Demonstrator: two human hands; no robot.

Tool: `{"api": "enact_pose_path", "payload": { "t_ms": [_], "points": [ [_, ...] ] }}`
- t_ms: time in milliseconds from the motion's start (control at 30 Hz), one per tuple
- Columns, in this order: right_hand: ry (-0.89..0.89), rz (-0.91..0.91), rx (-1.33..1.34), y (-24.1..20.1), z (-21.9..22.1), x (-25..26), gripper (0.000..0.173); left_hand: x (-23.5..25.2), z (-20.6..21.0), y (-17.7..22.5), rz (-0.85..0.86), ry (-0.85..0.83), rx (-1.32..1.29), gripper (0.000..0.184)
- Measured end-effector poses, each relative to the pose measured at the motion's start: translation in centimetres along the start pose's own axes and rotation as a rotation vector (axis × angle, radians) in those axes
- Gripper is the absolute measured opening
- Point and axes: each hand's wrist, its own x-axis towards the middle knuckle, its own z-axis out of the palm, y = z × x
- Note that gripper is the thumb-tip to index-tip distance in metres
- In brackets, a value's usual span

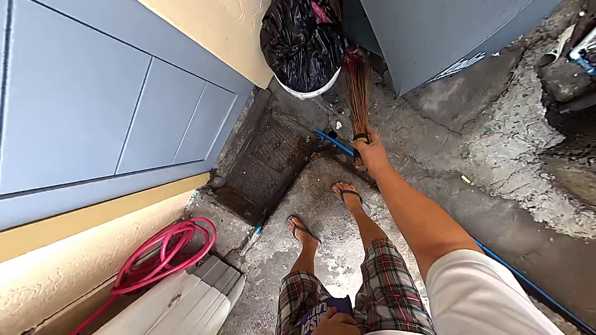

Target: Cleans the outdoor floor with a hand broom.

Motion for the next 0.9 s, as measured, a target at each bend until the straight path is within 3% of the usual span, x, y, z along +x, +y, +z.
{"api": "enact_pose_path", "payload": {
  "t_ms": [167, 267, 367, 500, 633, 733, 833, 900],
  "points": [
    [0.047, -0.018, 0.069, 0.5, -1.3, -4.6, 0.079, 0.6, -0.2, 0.3, 0.011, -0.004, -0.008, 0.047],
    [0.041, 0.068, 0.396, -0.2, 0.4, -10.5, 0.065, 0.5, -0.4, 0.4, 0.021, -0.016, -0.042, 0.044],
    [-0.055, 0.218, 0.63, -0.5, 4.2, -12.7, 0.056, 0.5, -0.4, 0.0, 0.019, -0.03, -0.056, 0.046],
    [-0.114, 0.301, 0.547, 3.0, 6.4, -7.4, 0.052, 0.3, -0.2, -0.7, 0.007, -0.015, -0.04, 0.041],
    [0.095, 0.292, 0.461, 8.4, -0.3, -4.4, 0.048, -0.7, 0.0, -1.7, 0.01, 0.023, -0.076, 0.043],
    [0.282, 0.262, 0.393, 9.2, -4.0, -8.1, 0.043, -1.0, 0.4, -2.4, 0.026, 0.015, -0.111, 0.048],
    [0.16, 0.257, 0.297, 6.8, -0.2, -14.4, 0.068, -1.1, 0.2, -2.5, 0.055, 0.005, -0.129, 0.051],
    [0.038, 0.266, 0.355, 6.1, 3.3, -17.1, 0.068, -1.6, -0.2, -2.2, 0.063, 0.014, -0.124, 0.05]
  ]
}}
